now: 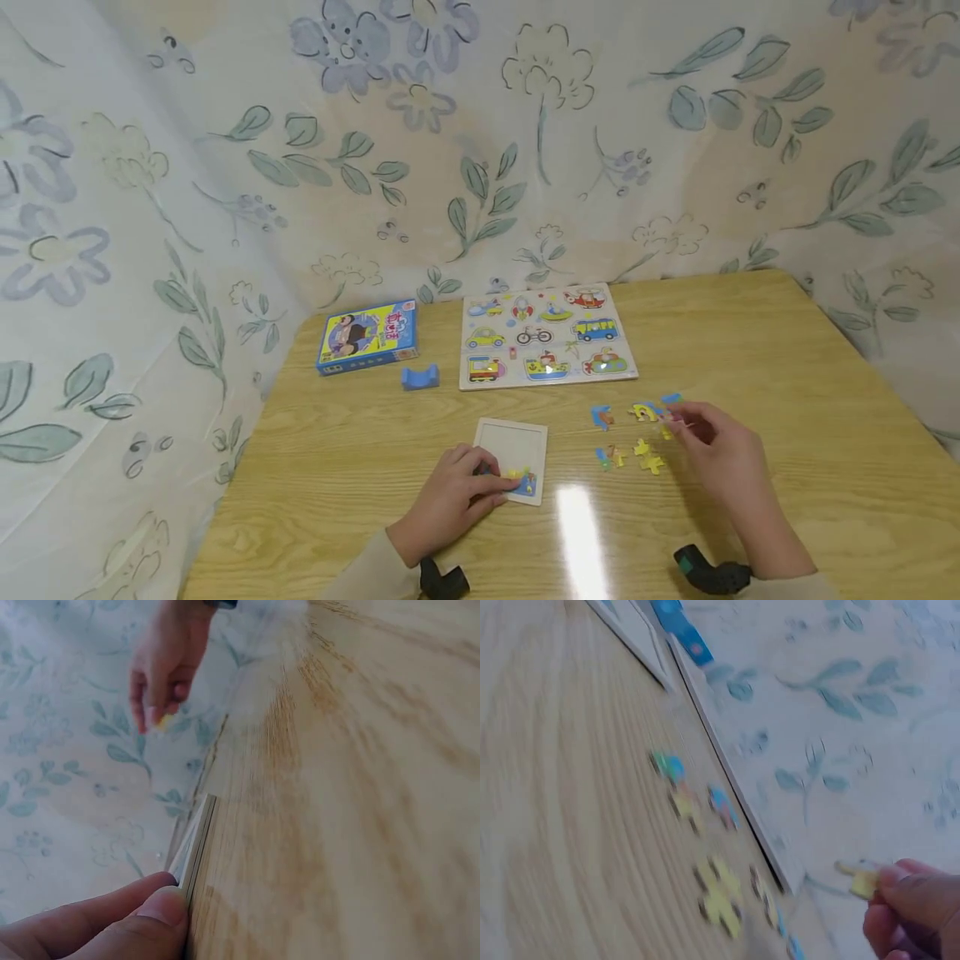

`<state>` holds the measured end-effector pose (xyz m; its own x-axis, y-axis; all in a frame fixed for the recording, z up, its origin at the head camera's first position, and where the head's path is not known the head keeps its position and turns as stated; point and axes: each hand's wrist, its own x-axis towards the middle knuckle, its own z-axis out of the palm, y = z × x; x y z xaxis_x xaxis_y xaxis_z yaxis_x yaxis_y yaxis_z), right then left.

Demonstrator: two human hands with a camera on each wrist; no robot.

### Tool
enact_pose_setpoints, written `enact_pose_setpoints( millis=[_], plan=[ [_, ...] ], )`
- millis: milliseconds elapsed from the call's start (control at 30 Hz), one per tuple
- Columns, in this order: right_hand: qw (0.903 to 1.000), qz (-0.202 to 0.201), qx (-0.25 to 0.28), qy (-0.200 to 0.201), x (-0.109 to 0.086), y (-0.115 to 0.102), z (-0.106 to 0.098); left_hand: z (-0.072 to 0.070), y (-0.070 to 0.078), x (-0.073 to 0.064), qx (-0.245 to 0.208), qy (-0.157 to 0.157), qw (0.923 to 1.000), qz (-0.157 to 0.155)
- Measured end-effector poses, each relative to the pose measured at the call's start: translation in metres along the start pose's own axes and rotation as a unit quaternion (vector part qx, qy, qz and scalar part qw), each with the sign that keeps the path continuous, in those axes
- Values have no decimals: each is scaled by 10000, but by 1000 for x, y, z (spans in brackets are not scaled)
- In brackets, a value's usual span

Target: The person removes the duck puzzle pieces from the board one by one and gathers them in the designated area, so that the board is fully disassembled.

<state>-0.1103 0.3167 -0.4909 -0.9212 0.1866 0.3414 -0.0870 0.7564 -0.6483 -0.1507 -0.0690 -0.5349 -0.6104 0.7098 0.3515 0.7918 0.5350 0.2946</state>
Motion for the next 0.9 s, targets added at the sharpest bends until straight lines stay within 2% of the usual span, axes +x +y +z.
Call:
enact_pose_setpoints(
  millis=[133,300,467,600,767,900],
  plan=[
    [9986,384,-161,-315,-4,30,-11,1,0,1,-64,-50,10000,11],
    [9955,581,-227,-710,-7,47,-14,3,0,2,-48,-62,10000,37],
    [9918,617,-523,-988,-9,48,-11,4,-1,0,-10,17,10000,58],
    [9918,612,-639,-926,-9,45,-7,5,-2,0,-4,60,9999,87],
    [9904,545,-721,-1050,-8,42,-2,5,-2,-1,-40,97,9999,83],
    [9913,481,-802,-927,-7,42,1,2,-1,0,-179,105,9998,-33]
  ],
)
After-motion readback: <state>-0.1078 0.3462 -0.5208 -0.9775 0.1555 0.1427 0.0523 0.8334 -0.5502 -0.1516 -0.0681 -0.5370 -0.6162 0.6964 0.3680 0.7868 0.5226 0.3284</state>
